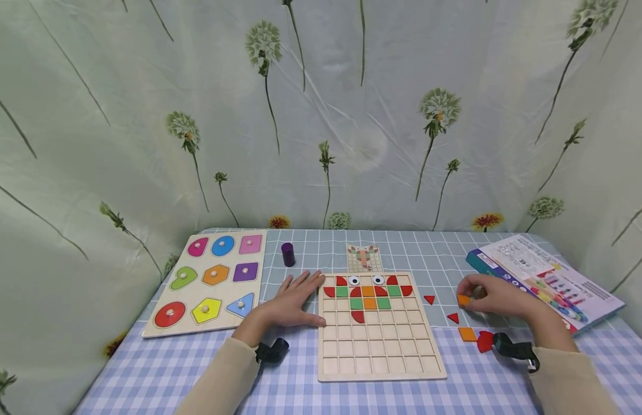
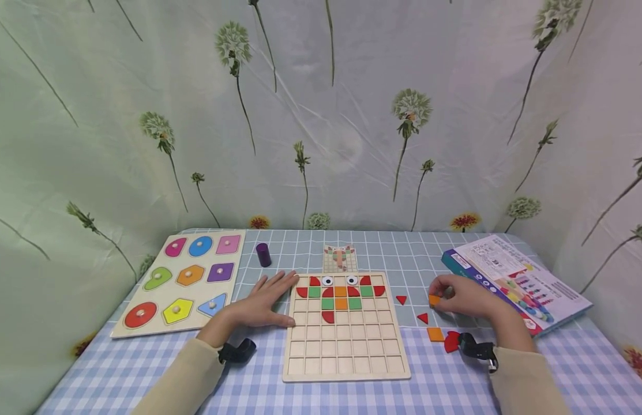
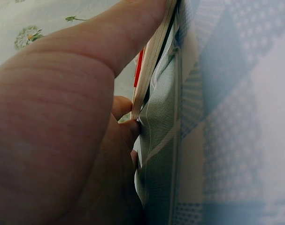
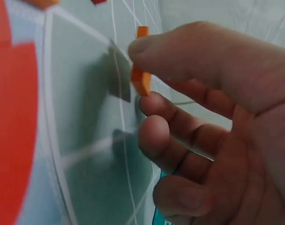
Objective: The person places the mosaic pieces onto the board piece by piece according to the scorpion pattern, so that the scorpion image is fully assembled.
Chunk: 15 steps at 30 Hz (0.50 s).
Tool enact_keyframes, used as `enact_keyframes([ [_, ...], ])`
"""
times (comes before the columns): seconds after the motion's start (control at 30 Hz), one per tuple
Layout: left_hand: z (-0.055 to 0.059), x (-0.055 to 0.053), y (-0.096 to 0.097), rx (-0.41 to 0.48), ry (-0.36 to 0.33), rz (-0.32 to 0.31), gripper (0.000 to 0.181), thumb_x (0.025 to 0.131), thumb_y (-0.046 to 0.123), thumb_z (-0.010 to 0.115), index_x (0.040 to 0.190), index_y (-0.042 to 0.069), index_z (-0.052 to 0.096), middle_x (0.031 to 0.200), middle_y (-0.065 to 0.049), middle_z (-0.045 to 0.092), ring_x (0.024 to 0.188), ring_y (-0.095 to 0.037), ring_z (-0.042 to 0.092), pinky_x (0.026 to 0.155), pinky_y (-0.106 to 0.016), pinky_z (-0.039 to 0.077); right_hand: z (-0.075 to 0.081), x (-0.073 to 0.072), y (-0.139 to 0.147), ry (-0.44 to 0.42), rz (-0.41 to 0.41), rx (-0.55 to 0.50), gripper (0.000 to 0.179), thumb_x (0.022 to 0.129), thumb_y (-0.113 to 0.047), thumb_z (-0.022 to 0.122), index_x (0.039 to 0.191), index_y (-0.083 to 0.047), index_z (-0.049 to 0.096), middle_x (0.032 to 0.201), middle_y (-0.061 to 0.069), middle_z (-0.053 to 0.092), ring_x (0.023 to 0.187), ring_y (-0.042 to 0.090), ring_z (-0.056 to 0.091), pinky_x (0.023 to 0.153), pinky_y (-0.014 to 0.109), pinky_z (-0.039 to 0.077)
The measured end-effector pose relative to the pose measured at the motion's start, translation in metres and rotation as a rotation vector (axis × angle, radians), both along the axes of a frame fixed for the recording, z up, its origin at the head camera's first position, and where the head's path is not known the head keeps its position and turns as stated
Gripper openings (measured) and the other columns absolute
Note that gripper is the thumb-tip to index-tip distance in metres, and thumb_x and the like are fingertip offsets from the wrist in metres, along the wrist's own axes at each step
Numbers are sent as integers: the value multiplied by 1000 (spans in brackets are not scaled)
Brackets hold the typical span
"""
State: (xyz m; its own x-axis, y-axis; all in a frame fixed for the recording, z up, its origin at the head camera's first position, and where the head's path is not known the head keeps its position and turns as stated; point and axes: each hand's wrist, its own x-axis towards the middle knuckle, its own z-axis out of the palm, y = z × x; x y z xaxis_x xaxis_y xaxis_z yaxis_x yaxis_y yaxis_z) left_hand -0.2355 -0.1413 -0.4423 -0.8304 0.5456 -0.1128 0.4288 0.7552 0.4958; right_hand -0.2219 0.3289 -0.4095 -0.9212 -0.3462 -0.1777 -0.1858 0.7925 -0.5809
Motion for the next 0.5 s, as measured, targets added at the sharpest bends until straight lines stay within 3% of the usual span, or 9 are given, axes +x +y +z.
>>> enact_keyframes([
  [0.5, 1, 0, 0, 10, 5, -15, 101, 83, 56, 74, 161, 18, 23, 169, -2, 17, 158, -30, 5, 125, -60, -2, 3, -3, -35, 106, -22, -32, 30, 88, -22, 75, 117, -14, 68, 111, 6, 66, 85, 16, 54, 67, 22, 48],
])
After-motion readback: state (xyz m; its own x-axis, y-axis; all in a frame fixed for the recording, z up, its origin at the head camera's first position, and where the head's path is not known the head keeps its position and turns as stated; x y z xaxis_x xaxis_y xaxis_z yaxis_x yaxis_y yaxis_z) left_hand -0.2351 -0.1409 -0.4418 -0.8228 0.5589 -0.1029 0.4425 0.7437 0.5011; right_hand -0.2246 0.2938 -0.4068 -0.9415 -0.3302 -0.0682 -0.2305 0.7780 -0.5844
